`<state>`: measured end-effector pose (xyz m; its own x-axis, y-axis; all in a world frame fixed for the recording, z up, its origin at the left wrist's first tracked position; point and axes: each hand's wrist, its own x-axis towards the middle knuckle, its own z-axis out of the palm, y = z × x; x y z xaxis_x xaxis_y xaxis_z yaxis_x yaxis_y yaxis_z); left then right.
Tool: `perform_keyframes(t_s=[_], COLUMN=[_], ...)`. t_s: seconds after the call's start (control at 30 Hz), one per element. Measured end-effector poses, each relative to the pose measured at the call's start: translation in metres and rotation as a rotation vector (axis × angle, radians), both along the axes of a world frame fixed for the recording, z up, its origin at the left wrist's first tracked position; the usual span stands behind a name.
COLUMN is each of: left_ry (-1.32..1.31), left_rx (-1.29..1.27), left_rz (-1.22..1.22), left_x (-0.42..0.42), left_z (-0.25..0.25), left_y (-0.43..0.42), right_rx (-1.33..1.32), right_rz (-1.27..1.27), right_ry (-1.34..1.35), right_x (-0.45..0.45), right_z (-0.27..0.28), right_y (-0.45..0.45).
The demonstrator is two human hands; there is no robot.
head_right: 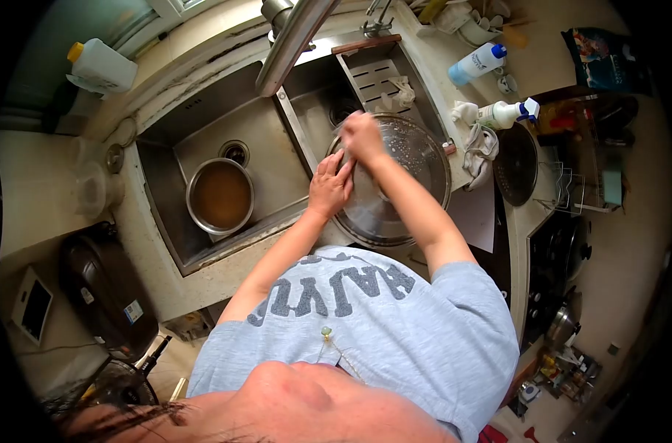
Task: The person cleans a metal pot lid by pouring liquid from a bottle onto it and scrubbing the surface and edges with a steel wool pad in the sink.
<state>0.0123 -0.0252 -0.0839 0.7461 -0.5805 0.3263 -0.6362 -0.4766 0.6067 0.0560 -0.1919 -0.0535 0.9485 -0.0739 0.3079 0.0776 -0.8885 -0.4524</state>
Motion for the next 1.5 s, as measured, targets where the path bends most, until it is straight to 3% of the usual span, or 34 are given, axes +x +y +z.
perform_keyframes(t_s=[0.1, 0.13, 0.2, 0.23, 0.33, 0.4, 0.47, 0.53, 0.6, 0.67, 0.77, 0.8, 0.87, 0.93, 0.97, 1.0, 1.07, 1.13, 1.23, 1.27, 1.33, 1.4, 1.47, 1.5], left_ry=[-0.01, -0.007, 0.001, 0.003, 0.003, 0.023, 0.036, 0.024, 0.029, 0.016, 0.022, 0.022, 0.012, 0.023, 0.034, 0.033, 0.048, 0.064, 0.011, 0.013, 0.034, 0.026, 0.021, 0.003], left_rx=[-0.083, -0.086, -0.027, -0.015, -0.092, -0.08, -0.02, -0.006, -0.078, -0.076, -0.012, -0.012, -0.05, -0.046, -0.045, -0.038, -0.022, 0.006, -0.021, -0.03, -0.009, -0.003, 0.038, 0.006], left_rz=[-0.011, -0.016, -0.007, -0.003, -0.012, 0.011, 0.002, 0.002, -0.002, -0.013, -0.01, -0.01, -0.023, -0.024, -0.016, 0.0, -0.006, -0.018, -0.023, -0.021, 0.001, 0.01, 0.019, 0.018], left_x=[0.002, -0.001, 0.001, 0.001, 0.002, 0.001, 0.001, 0.001, 0.001, -0.002, 0.001, -0.001, 0.001, 0.001, -0.002, 0.0, 0.001, 0.0, 0.0, 0.001, -0.002, 0.001, 0.0, 0.0], left_z=[0.013, 0.01, 0.004, 0.004, 0.013, 0.014, 0.007, 0.008, 0.012, 0.006, 0.0, 0.002, 0.006, 0.008, 0.009, 0.01, 0.006, 0.004, 0.007, 0.009, 0.01, 0.009, 0.006, 0.006], left_y=[-0.002, -0.001, -0.002, -0.002, -0.001, 0.001, -0.002, -0.001, -0.001, -0.005, -0.002, -0.003, -0.001, -0.001, -0.003, -0.002, -0.002, 0.0, -0.002, -0.003, -0.002, -0.008, -0.004, -0.004], right_rx=[-0.152, -0.155, 0.053, 0.053, -0.046, -0.241, 0.038, 0.036, 0.127, -0.072, 0.173, 0.173, 0.16, 0.174, -0.107, -0.097, 0.054, 0.106, -0.083, -0.132, -0.188, 0.126, 0.066, 0.048], right_rz=[-0.462, -0.466, 0.044, 0.045, -0.409, -0.402, -0.021, -0.028, -0.497, -0.312, 0.047, 0.047, -0.494, -0.52, -0.459, -0.463, 0.003, -0.006, -0.5, -0.526, -0.491, -0.08, 0.111, -0.018], right_ry=[0.012, 0.014, 0.038, 0.035, 0.066, 0.054, 0.066, 0.082, 0.234, -0.058, 0.051, 0.051, 0.174, 0.117, 0.028, 0.005, 0.049, 0.035, 0.059, 0.027, 0.015, 0.071, 0.096, 0.05], right_x=[0.005, 0.0, -0.005, -0.002, 0.008, 0.005, -0.007, -0.003, 0.01, 0.002, -0.006, -0.004, 0.002, -0.002, -0.007, -0.007, -0.013, -0.014, -0.013, -0.019, -0.014, -0.014, -0.014, -0.013], right_z=[0.0, 0.005, 0.008, 0.006, 0.0, -0.006, 0.004, 0.004, -0.006, -0.022, 0.004, 0.003, -0.003, 0.004, -0.002, -0.005, 0.012, 0.01, -0.007, -0.007, 0.008, 0.006, 0.017, 0.009], right_y=[-0.03, -0.017, 0.015, 0.006, -0.028, -0.018, 0.017, 0.002, -0.042, -0.017, 0.015, -0.005, -0.058, -0.06, -0.033, -0.031, 0.028, 0.017, -0.062, -0.069, -0.033, 0.01, 0.018, 0.002])
